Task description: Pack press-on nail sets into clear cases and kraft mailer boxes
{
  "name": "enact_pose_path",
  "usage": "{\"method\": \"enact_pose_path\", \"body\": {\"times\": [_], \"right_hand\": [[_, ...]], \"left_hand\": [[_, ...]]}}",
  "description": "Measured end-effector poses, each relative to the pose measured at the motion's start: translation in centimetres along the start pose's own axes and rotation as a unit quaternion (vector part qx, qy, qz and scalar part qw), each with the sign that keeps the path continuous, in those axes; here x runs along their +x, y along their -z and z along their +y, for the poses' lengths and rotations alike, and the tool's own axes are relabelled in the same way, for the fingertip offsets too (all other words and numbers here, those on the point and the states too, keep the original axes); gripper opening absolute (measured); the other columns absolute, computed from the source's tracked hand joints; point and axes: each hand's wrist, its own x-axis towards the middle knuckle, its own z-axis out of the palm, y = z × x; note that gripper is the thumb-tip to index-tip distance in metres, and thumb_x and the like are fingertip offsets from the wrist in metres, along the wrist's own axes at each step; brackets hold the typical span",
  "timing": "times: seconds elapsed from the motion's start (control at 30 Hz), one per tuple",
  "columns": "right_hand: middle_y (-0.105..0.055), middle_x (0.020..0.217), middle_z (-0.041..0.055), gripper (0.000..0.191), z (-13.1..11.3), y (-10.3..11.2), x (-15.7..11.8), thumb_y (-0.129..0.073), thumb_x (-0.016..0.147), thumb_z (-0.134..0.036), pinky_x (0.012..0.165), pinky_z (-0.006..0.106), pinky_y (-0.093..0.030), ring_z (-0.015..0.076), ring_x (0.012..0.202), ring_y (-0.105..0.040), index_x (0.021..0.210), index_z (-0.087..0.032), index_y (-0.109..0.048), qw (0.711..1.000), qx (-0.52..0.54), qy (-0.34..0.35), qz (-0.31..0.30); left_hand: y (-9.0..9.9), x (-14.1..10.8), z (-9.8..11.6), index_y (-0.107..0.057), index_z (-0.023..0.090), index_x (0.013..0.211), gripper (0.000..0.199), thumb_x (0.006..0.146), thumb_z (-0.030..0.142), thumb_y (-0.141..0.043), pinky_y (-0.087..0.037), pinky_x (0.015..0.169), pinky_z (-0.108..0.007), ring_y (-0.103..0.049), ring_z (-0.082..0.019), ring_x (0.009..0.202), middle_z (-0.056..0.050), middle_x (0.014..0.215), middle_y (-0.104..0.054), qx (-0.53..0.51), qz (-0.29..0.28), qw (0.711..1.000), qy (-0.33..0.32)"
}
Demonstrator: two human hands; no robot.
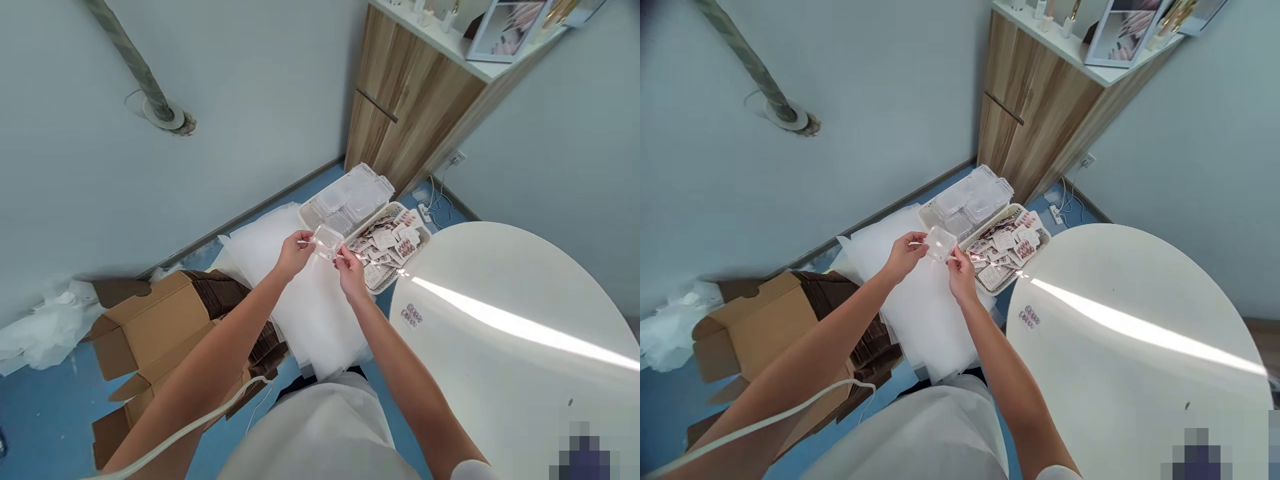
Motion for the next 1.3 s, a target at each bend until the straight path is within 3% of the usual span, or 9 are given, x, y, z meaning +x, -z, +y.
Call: {"method": "enact_pose_path", "body": {"times": [0.17,0.3,0.5,0.67,0.8,0.93,1.1,1.2,1.3], "right_hand": [[-0.061,0.091,0.0031,0.033,-0.4,1.5,-8.1,-0.055,0.072,-0.040,0.073,0.029,-0.044,0.0109,0.069,-0.055,0.099,-0.022,-0.060,0.993,0.096,-0.035,0.053],[-0.062,0.091,0.0042,0.036,0.1,3.6,-14.2,-0.056,0.070,-0.047,0.073,0.031,-0.044,0.0129,0.073,-0.059,0.095,-0.022,-0.061,0.987,0.116,-0.074,0.079],[-0.062,0.094,0.0046,0.039,0.1,7.0,-20.5,-0.061,0.067,-0.045,0.069,0.030,-0.046,0.0146,0.074,-0.061,0.099,-0.022,-0.060,0.987,0.102,-0.082,0.097],[-0.063,0.087,0.0037,0.038,0.5,10.2,-25.0,-0.067,0.061,-0.040,0.063,0.030,-0.047,0.0132,0.066,-0.059,0.093,-0.020,-0.062,0.985,0.085,-0.059,0.136],[-0.062,0.090,0.0046,0.044,1.3,13.6,-29.0,-0.068,0.059,-0.041,0.061,0.031,-0.050,0.0145,0.067,-0.060,0.098,-0.020,-0.059,0.973,0.133,-0.095,0.162],[-0.060,0.090,0.0040,0.044,2.5,17.3,-32.3,-0.070,0.057,-0.039,0.064,0.032,-0.051,0.0133,0.068,-0.060,0.095,-0.020,-0.060,0.956,0.176,-0.096,0.216],[-0.057,0.085,0.0021,0.040,4.1,22.0,-34.5,-0.070,0.057,-0.038,0.064,0.032,-0.050,0.0122,0.066,-0.060,0.092,-0.020,-0.059,0.927,0.218,-0.091,0.291],[-0.057,0.081,0.0006,0.040,4.7,24.5,-35.1,-0.070,0.057,-0.037,0.065,0.033,-0.050,0.0120,0.064,-0.060,0.092,-0.021,-0.057,0.918,0.231,-0.090,0.309],[-0.056,0.081,-0.0009,0.042,5.2,26.6,-35.4,-0.068,0.059,-0.038,0.065,0.033,-0.050,0.0120,0.064,-0.061,0.095,-0.024,-0.052,0.921,0.217,-0.091,0.312]], "left_hand": [[0.1,-7.0,-0.1,-0.060,0.017,0.093,0.038,0.057,0.028,-0.068,-0.047,0.068,-0.029,-0.054,-0.008,0.066,-0.002,0.086,-0.054,-0.108,-0.081,0.991,0.022],[0.3,-12.1,-0.7,-0.061,0.015,0.091,0.040,0.055,0.029,-0.072,-0.047,0.069,-0.030,-0.055,-0.008,0.066,-0.002,0.084,-0.055,-0.113,-0.159,0.980,0.035],[-1.7,-16.8,-1.5,-0.062,0.014,0.089,0.044,0.051,0.027,-0.076,-0.047,0.067,-0.030,-0.054,-0.008,0.063,-0.001,0.080,-0.057,-0.075,-0.290,0.953,0.032],[-6.0,-19.3,-1.6,-0.060,0.014,0.091,0.044,0.052,0.028,-0.076,-0.049,0.070,-0.033,-0.057,-0.011,0.070,-0.003,0.080,-0.060,-0.045,-0.378,0.924,0.039],[-10.5,-21.3,-1.6,-0.060,0.015,0.093,0.045,0.054,0.029,-0.076,-0.050,0.072,-0.035,-0.059,-0.013,0.073,-0.004,0.082,-0.061,-0.039,-0.434,0.898,0.062],[-15.2,-23.6,-2.0,-0.058,0.017,0.096,0.044,0.057,0.028,-0.075,-0.049,0.077,-0.033,-0.060,-0.013,0.079,-0.004,0.089,-0.062,-0.073,-0.448,0.884,0.111],[-19.7,-26.6,-3.2,-0.058,0.018,0.098,0.038,0.065,0.033,-0.069,-0.049,0.078,-0.032,-0.060,-0.014,0.084,-0.007,0.096,-0.061,-0.064,-0.465,0.870,0.152],[-21.9,-28.1,-3.7,-0.055,0.018,0.105,0.045,0.066,0.036,-0.068,-0.048,0.077,-0.033,-0.060,-0.014,0.083,-0.008,0.097,-0.061,-0.017,-0.504,0.855,0.123],[-23.8,-29.2,-3.8,-0.042,0.021,0.122,0.071,0.059,0.032,-0.073,-0.047,0.076,-0.035,-0.060,-0.015,0.079,-0.008,0.097,-0.060,0.034,-0.522,0.850,0.054]]}}
